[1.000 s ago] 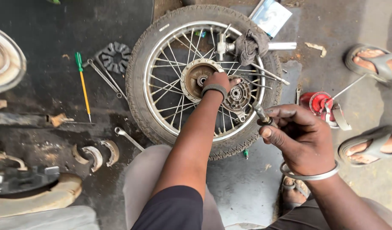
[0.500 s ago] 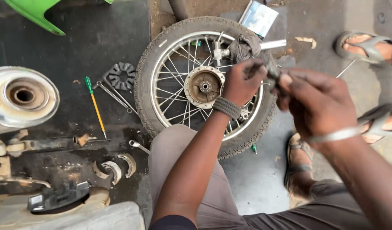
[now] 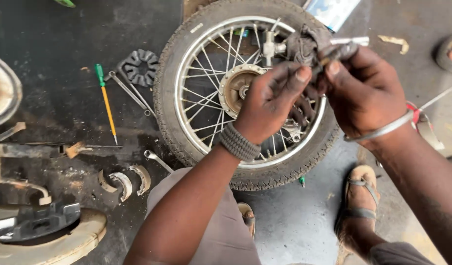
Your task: The person sits on the workshop floor beside a spoked motorcycle wheel and wipes the brake plate and hub with a rag, fitting the plate against the hub. They tap the plate with a hammer, then sand a small metal part by hand using a piece of sandpaper.
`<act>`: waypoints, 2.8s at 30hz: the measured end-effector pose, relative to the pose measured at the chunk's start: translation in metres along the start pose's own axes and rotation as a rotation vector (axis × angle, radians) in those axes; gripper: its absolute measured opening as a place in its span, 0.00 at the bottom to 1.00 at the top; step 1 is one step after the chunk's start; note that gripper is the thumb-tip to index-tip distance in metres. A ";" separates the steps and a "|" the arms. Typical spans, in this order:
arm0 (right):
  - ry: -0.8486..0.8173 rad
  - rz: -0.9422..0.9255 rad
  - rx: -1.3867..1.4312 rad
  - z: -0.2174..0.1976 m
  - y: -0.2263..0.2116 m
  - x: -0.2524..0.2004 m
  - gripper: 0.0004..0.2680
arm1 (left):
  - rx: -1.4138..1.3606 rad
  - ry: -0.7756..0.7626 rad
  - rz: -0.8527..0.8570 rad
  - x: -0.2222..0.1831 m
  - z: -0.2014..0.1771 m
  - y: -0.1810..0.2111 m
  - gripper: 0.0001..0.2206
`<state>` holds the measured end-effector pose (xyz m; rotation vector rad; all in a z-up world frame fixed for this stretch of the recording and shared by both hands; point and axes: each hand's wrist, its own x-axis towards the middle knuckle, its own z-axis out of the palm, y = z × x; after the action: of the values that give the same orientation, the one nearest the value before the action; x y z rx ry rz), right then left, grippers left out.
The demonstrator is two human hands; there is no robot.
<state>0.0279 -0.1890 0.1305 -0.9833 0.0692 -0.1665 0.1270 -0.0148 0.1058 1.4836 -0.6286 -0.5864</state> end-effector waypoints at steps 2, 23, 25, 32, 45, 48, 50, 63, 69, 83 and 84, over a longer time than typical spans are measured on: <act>0.063 0.037 -0.162 -0.001 -0.001 -0.005 0.07 | -0.555 -0.127 -0.141 -0.006 0.000 0.017 0.18; 0.257 0.474 -0.504 -0.006 -0.040 -0.012 0.06 | 0.357 -0.074 0.495 -0.021 0.013 0.025 0.09; 0.285 0.475 -0.468 -0.006 -0.043 -0.010 0.06 | 0.319 -0.103 0.434 -0.020 0.011 0.030 0.09; 0.167 0.359 -0.711 -0.025 -0.052 -0.014 0.08 | 0.276 -0.118 0.444 -0.020 0.000 0.026 0.08; -0.326 -0.386 -1.649 -0.001 -0.052 -0.026 0.11 | 0.210 -0.146 0.295 -0.019 0.010 0.026 0.09; -0.366 -0.255 -1.652 -0.007 -0.050 -0.027 0.12 | 0.300 -0.169 0.428 -0.020 0.011 0.016 0.09; -0.360 -0.071 -1.495 -0.008 -0.051 -0.026 0.08 | 0.405 -0.247 0.439 -0.021 0.013 0.012 0.12; -0.207 0.616 -0.450 -0.111 0.013 -0.031 0.12 | 0.527 -0.202 0.680 -0.012 -0.017 -0.010 0.13; -0.047 0.714 -1.080 -0.097 0.039 -0.001 0.11 | 0.406 0.230 0.353 -0.027 -0.094 0.005 0.06; -0.123 -0.321 -2.107 -0.192 0.149 0.093 0.10 | 0.016 0.427 -0.019 -0.058 -0.116 -0.021 0.08; -0.126 -0.317 -2.106 -0.186 0.143 0.094 0.10 | 0.014 0.428 -0.023 -0.056 -0.112 -0.022 0.08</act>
<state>0.1111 -0.2808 -0.0900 -3.1098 -0.0679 -0.3116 0.1661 0.1044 0.0835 1.5692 -0.2824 -0.2664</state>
